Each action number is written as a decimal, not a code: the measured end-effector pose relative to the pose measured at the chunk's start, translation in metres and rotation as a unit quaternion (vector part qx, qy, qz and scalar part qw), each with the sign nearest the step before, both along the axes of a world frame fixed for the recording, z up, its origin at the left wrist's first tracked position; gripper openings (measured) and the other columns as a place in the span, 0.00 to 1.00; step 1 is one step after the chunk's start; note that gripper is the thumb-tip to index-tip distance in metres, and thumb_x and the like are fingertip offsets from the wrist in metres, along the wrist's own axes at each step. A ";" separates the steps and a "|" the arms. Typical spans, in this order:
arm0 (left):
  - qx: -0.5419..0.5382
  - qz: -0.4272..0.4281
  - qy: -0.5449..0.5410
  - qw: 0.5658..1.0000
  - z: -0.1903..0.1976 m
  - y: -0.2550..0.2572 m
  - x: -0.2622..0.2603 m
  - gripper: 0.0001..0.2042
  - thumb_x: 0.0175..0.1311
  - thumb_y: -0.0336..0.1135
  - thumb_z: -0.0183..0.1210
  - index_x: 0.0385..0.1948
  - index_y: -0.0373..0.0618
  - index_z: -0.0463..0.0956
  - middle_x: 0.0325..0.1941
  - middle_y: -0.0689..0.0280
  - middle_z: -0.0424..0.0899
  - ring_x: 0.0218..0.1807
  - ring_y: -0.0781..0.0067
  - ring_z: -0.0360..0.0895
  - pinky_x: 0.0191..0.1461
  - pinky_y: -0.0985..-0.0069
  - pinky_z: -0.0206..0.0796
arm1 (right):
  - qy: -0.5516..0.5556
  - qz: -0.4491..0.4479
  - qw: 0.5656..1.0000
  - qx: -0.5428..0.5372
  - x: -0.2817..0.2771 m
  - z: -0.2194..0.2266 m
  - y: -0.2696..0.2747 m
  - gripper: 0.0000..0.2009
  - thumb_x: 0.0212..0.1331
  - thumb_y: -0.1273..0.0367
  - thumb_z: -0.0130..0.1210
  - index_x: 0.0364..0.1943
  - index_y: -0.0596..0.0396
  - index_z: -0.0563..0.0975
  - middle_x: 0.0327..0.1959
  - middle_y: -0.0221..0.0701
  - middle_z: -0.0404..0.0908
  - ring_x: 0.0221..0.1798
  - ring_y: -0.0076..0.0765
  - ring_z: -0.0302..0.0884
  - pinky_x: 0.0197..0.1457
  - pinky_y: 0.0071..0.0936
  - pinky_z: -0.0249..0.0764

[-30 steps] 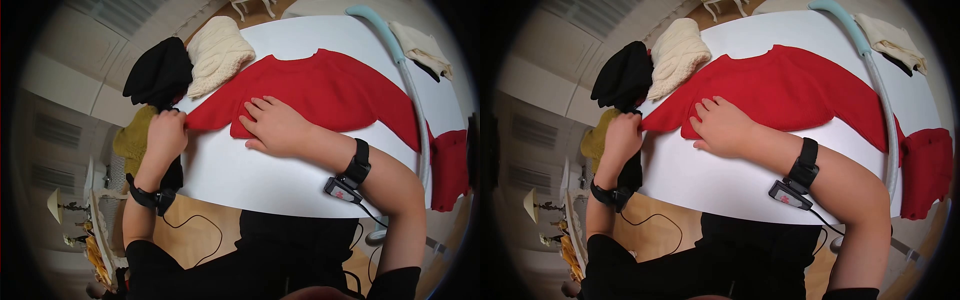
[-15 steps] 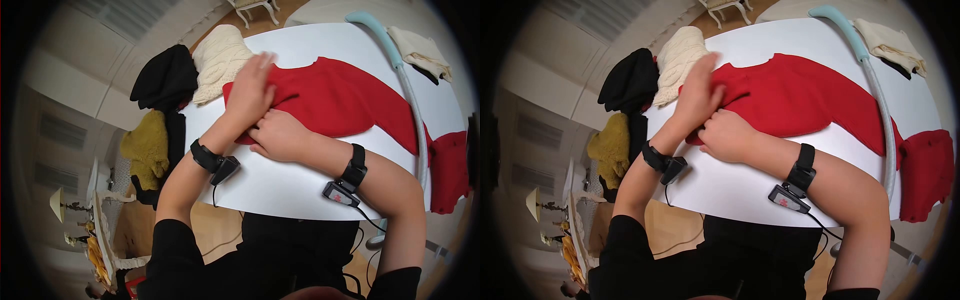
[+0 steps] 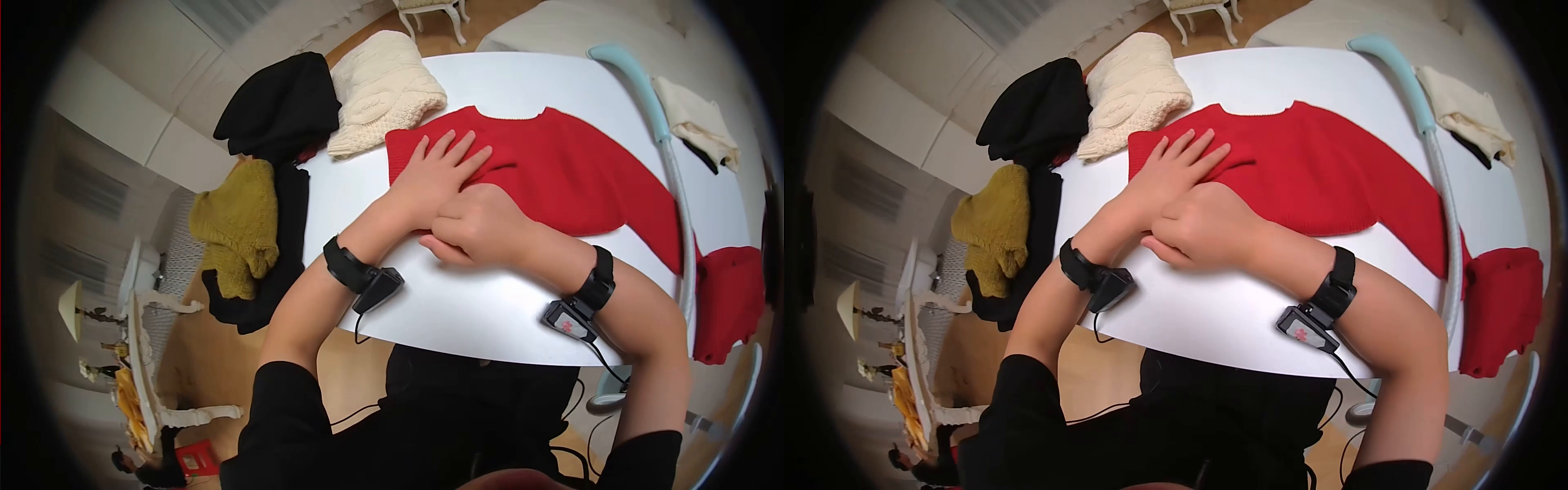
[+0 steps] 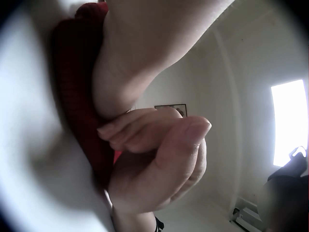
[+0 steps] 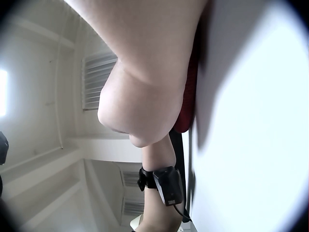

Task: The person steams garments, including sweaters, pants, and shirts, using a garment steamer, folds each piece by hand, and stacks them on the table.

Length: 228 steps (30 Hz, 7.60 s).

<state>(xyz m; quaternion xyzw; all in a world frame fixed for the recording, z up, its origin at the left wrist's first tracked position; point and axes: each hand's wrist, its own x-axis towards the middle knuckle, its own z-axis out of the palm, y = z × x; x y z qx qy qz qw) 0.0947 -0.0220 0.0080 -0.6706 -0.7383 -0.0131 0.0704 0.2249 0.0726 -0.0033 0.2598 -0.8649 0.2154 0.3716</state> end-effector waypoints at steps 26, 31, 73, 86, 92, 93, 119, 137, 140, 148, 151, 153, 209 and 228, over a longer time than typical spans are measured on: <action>0.040 0.076 -0.059 0.995 -0.007 0.005 0.024 0.30 0.73 0.59 0.39 0.72 0.57 0.60 0.78 0.60 0.55 0.80 0.56 0.46 0.80 0.50 0.34 | -0.687 -0.411 0.558 0.218 0.136 0.092 0.210 0.18 0.51 0.63 0.62 0.42 0.61 0.82 0.38 0.46 0.85 0.40 0.46 0.83 0.48 0.38 0.77; 0.056 0.068 -0.069 0.994 -0.012 0.006 0.021 0.30 0.73 0.58 0.39 0.72 0.56 0.61 0.77 0.58 0.57 0.79 0.54 0.48 0.80 0.49 0.34 | -0.661 -0.383 0.635 0.114 0.145 0.104 0.219 0.19 0.61 0.61 0.60 0.50 0.59 0.78 0.41 0.35 0.83 0.45 0.33 0.79 0.49 0.34 0.75; 0.135 0.065 -0.050 0.987 -0.017 0.006 0.010 0.17 0.72 0.37 0.49 0.59 0.47 0.74 0.68 0.56 0.72 0.71 0.55 0.65 0.73 0.50 0.55 | -0.317 -0.312 0.895 0.022 0.051 0.025 0.085 0.26 0.67 0.72 0.52 0.69 0.54 0.65 0.73 0.44 0.62 0.75 0.50 0.58 0.76 0.38 0.57; 0.098 0.031 -0.096 0.990 0.016 -0.006 0.007 0.08 0.65 0.30 0.50 0.35 0.38 0.78 0.41 0.52 0.84 0.47 0.49 0.79 0.59 0.55 0.68 | -0.306 -0.361 0.875 0.102 0.051 0.017 0.077 0.28 0.65 0.69 0.52 0.71 0.47 0.64 0.75 0.42 0.59 0.77 0.52 0.53 0.79 0.51 0.47; -0.033 0.110 -0.072 0.991 0.042 -0.014 0.014 0.11 0.64 0.38 0.53 0.34 0.41 0.80 0.38 0.55 0.86 0.47 0.56 0.81 0.62 0.56 0.66 | -0.323 -0.364 0.868 0.097 0.052 0.018 0.078 0.28 0.66 0.65 0.52 0.71 0.47 0.64 0.76 0.43 0.57 0.78 0.53 0.50 0.79 0.51 0.46; 0.025 0.078 -0.069 0.994 0.035 -0.016 0.014 0.14 0.65 0.41 0.54 0.42 0.40 0.79 0.46 0.53 0.84 0.53 0.55 0.79 0.66 0.56 0.64 | -0.329 -0.363 0.864 0.113 0.052 0.020 0.076 0.28 0.67 0.64 0.51 0.72 0.47 0.63 0.76 0.43 0.56 0.78 0.54 0.49 0.79 0.51 0.45; 0.072 0.003 -0.064 0.995 -0.016 0.007 0.045 0.40 0.70 0.60 0.44 0.70 0.30 0.54 0.75 0.45 0.57 0.78 0.52 0.50 0.80 0.56 0.38 | -0.335 -0.273 0.897 0.099 0.048 0.030 0.073 0.29 0.71 0.57 0.44 0.70 0.62 0.62 0.75 0.49 0.56 0.79 0.53 0.48 0.80 0.46 0.43; 0.093 -0.058 -0.065 0.992 -0.002 -0.004 0.055 0.29 0.71 0.47 0.50 0.61 0.27 0.67 0.67 0.42 0.69 0.70 0.46 0.64 0.75 0.61 0.54 | -0.307 -0.221 0.926 0.006 0.061 0.021 0.085 0.24 0.70 0.59 0.45 0.58 0.67 0.73 0.69 0.52 0.65 0.74 0.54 0.57 0.76 0.42 0.54; 0.123 0.028 -0.317 0.940 0.037 -0.014 0.037 0.12 0.68 0.37 0.53 0.39 0.39 0.81 0.42 0.54 0.85 0.47 0.50 0.80 0.51 0.61 0.72 | -0.241 -0.265 0.918 -0.170 0.071 0.047 0.104 0.13 0.67 0.69 0.50 0.44 0.66 0.80 0.55 0.48 0.80 0.60 0.51 0.76 0.63 0.38 0.71; 0.211 0.292 -0.199 0.911 0.021 -0.064 -0.051 0.16 0.66 0.41 0.58 0.44 0.35 0.78 0.42 0.51 0.84 0.44 0.52 0.82 0.48 0.64 0.72 | -0.394 -0.493 0.723 -0.281 0.088 0.044 0.194 0.35 0.57 0.58 0.65 0.61 0.71 0.66 0.48 0.51 0.80 0.49 0.43 0.83 0.54 0.32 0.77; 0.117 0.341 -0.289 0.887 0.014 -0.060 -0.054 0.20 0.66 0.42 0.59 0.49 0.32 0.76 0.44 0.52 0.84 0.46 0.55 0.83 0.50 0.66 0.74 | -0.455 -0.391 0.685 -0.414 0.089 0.053 0.186 0.36 0.55 0.56 0.67 0.60 0.71 0.68 0.48 0.48 0.81 0.49 0.39 0.83 0.52 0.31 0.79; 0.146 0.336 -0.580 0.727 0.023 -0.050 -0.045 0.22 0.64 0.39 0.63 0.51 0.29 0.75 0.48 0.51 0.84 0.47 0.63 0.83 0.49 0.71 0.75 | -0.448 -0.392 0.682 -0.424 0.091 0.054 0.178 0.33 0.55 0.58 0.67 0.58 0.69 0.71 0.48 0.47 0.82 0.47 0.38 0.83 0.51 0.29 0.79; 0.371 0.455 -0.699 0.408 0.025 -0.094 -0.069 0.25 0.68 0.36 0.51 0.63 0.39 0.56 0.59 0.59 0.67 0.56 0.61 0.71 0.61 0.63 0.69 | -0.279 -0.379 0.878 0.084 -0.245 0.046 0.007 0.34 0.68 0.44 0.41 0.74 0.41 0.58 0.77 0.46 0.52 0.79 0.58 0.44 0.77 0.52 0.50; 0.314 0.236 -0.684 0.614 -0.029 0.043 -0.016 0.07 0.68 0.31 0.49 0.41 0.42 0.75 0.28 0.70 0.75 0.25 0.84 0.67 0.25 0.82 0.58 | -0.269 -0.326 0.905 -0.042 -0.016 -0.015 0.167 0.20 0.65 0.60 0.50 0.54 0.60 0.77 0.57 0.55 0.75 0.62 0.59 0.70 0.67 0.45 0.66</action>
